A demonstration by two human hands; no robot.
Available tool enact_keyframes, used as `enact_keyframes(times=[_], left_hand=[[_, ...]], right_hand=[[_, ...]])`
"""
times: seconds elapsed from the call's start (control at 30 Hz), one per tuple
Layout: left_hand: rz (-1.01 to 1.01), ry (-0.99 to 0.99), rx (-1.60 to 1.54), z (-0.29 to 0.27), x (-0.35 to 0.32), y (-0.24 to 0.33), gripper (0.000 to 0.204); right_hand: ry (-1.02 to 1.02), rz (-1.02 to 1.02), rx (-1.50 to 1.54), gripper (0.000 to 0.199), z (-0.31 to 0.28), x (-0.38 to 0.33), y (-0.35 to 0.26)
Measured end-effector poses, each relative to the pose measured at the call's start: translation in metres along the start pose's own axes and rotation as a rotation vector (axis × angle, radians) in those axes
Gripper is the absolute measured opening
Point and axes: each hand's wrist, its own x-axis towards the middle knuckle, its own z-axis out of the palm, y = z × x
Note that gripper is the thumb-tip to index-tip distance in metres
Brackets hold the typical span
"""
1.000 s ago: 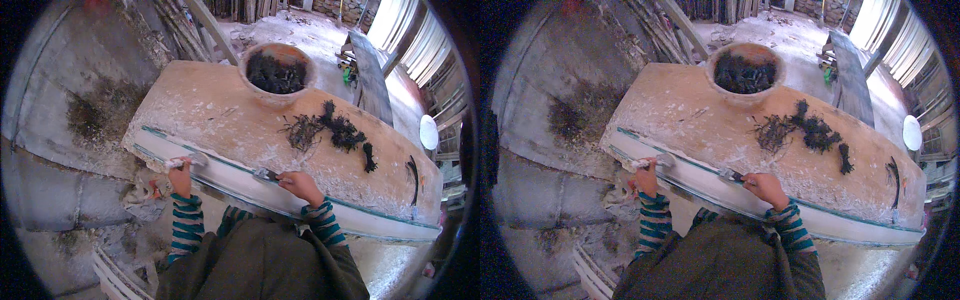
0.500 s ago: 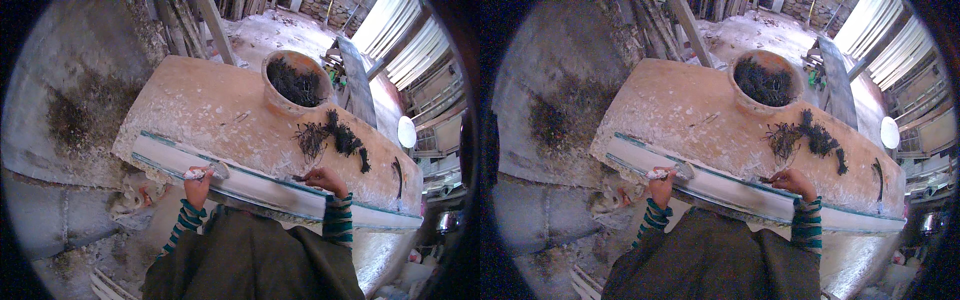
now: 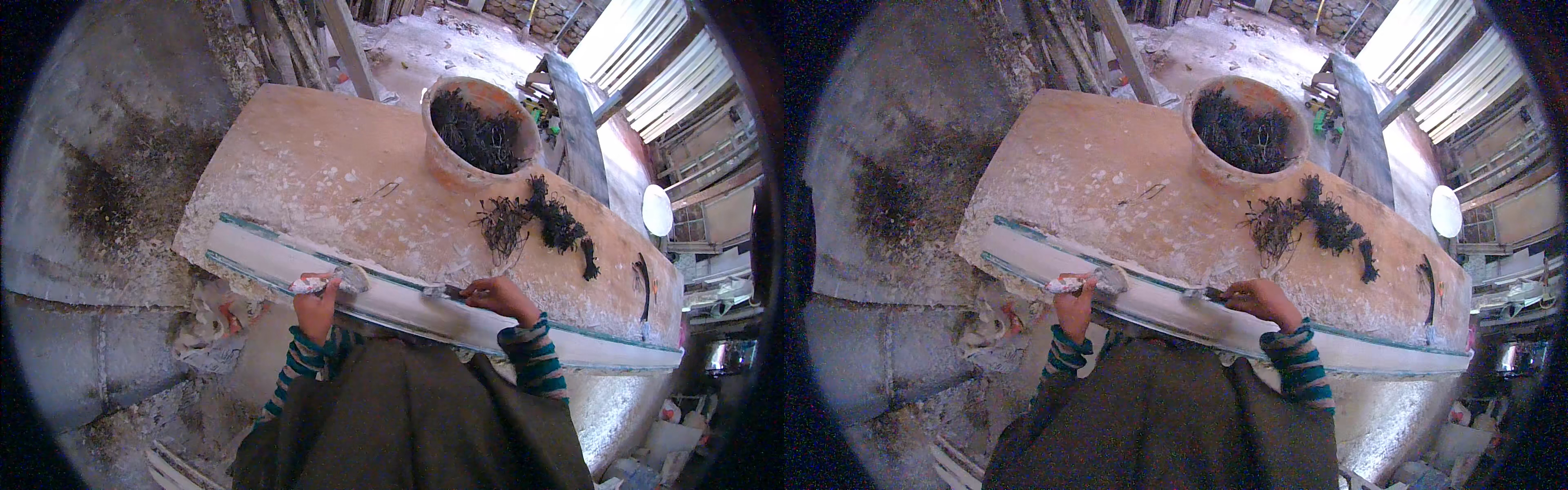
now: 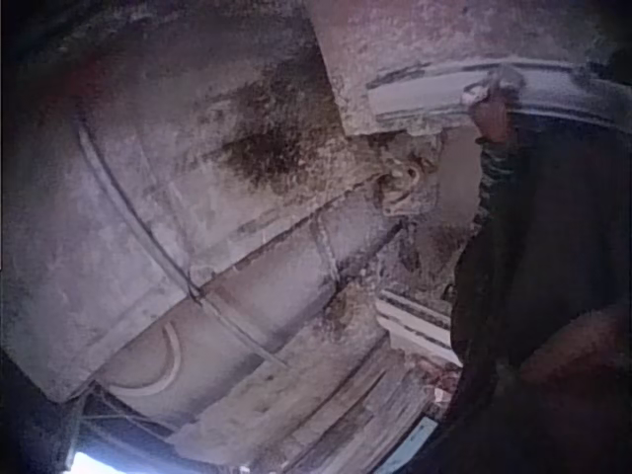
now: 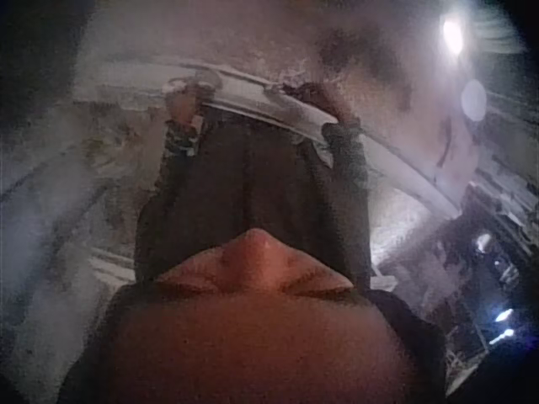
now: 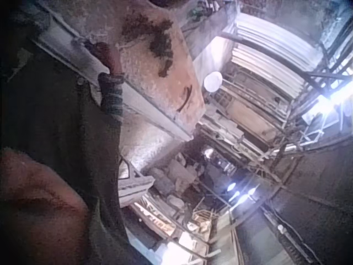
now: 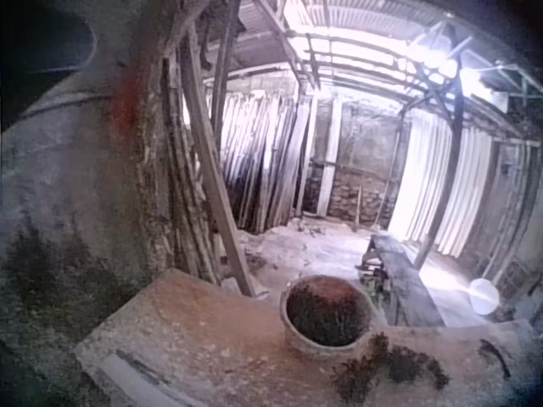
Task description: The person applies a white paste along the edge of a large curved object using a small brush and a putty knife. The person repeatedly spreads and smooths the paste along the seam.
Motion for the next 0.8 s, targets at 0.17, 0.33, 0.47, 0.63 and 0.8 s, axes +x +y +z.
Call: enact_keyframes(times=[0.17, 0.33, 0.47, 0.63, 0.8], left_hand=[[-0.019, 0.026, -0.005, 0.001, -0.001, 0.004, 0.019], [0.026, 0.049, -0.018, 0.003, -0.002, -0.006, 0.02], [-0.025, 0.045, -0.031, 0.005, -0.003, -0.006, 0.02], [-0.014, 0.039, -0.014, 0.006, -0.002, 0.005, 0.02], [-0.048, 0.065, -0.083, 0.005, -0.007, -0.003, 0.021]], right_hand=[[-0.047, 0.045, -0.274, 0.023, -0.021, -0.014, -0.022], [-0.023, -0.046, -0.133, 0.024, -0.005, 0.007, -0.025], [-0.034, -0.069, -0.188, 0.027, -0.006, 0.006, -0.008], [0.039, -0.228, -0.13, 0.026, 0.023, 0.04, -0.024], [-0.026, -0.135, -0.06, 0.025, -0.01, 0.019, -0.025]])
